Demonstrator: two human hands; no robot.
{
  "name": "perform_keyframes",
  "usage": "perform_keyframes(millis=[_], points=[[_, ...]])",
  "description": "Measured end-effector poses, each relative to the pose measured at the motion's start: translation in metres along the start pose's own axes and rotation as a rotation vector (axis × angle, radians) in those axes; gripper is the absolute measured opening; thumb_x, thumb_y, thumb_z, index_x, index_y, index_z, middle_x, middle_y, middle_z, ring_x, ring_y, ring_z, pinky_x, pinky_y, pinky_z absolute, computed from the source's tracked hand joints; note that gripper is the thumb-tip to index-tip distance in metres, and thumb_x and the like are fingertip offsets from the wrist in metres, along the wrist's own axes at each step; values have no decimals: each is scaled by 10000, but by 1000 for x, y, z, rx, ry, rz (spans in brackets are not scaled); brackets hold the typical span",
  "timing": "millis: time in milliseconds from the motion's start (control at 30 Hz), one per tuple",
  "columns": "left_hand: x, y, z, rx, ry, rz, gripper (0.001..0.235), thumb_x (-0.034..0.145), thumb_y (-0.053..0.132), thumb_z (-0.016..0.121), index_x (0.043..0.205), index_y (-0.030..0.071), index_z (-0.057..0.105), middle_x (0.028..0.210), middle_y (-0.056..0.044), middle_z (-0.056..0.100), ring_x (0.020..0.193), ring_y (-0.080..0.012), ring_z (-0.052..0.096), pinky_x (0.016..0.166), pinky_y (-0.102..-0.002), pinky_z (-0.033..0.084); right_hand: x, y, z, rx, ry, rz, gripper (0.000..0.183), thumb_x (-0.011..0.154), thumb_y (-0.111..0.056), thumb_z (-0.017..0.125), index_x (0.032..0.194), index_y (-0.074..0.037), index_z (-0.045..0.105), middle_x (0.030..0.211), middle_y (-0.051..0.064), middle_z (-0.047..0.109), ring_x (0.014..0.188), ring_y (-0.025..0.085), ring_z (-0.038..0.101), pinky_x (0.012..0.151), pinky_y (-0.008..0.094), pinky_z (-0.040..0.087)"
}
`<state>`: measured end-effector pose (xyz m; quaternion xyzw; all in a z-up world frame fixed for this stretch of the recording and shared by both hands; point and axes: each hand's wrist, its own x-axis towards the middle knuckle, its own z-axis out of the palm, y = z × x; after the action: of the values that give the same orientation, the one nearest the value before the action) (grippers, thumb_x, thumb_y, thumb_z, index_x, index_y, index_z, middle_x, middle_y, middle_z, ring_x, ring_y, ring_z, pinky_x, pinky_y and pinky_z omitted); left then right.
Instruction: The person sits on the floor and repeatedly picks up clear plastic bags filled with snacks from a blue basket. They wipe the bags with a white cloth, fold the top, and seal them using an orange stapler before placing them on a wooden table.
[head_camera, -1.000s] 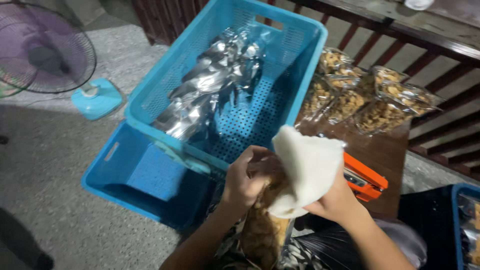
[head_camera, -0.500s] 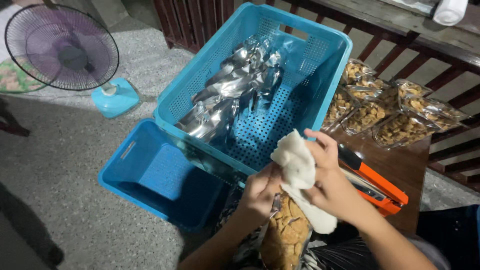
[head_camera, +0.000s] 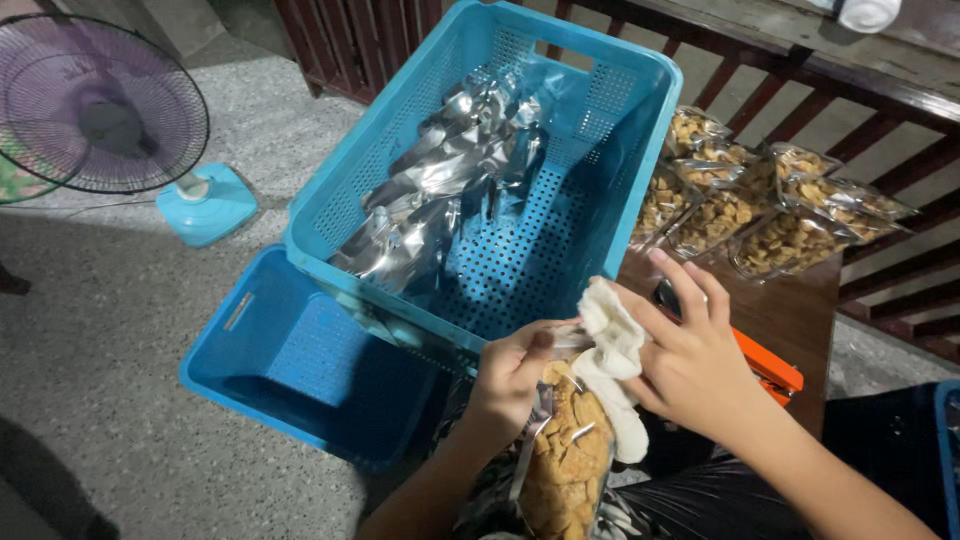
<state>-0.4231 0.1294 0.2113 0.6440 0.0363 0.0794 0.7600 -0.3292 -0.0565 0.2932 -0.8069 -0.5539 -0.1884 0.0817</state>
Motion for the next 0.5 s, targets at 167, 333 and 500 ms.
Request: perform_keyframes(millis=[167,333,500], points=[[-2,15,7,106,18,-75,385,1069,290,487,1223,15,709,881,-83,757,721,-70,561,684,-272,527,-3,-3,3,212,37,13,441,797,-322,692,1213,-177,714,1540,92,460,1462,458,222,1145,629,240],[-3,7,12,40,42,263,322,1138,226,482,1195,-33,667,1000,-96,756,885,-70,637,797,-274,547,0,0,15,448,5,-15,442,818,-287,674,1244,-176,709,1588,138,391,1485,496,197,1159,647,234],[-4,4,9,102,80,10,335,1095,237,494,1143,23,748,652,-6,641,514,-51,490,482,-255,404,-8,7,16,114,88,-23,401,812,-366,711,1172,-190,729,1498,77,490,1432,458,289,1117,633,257]])
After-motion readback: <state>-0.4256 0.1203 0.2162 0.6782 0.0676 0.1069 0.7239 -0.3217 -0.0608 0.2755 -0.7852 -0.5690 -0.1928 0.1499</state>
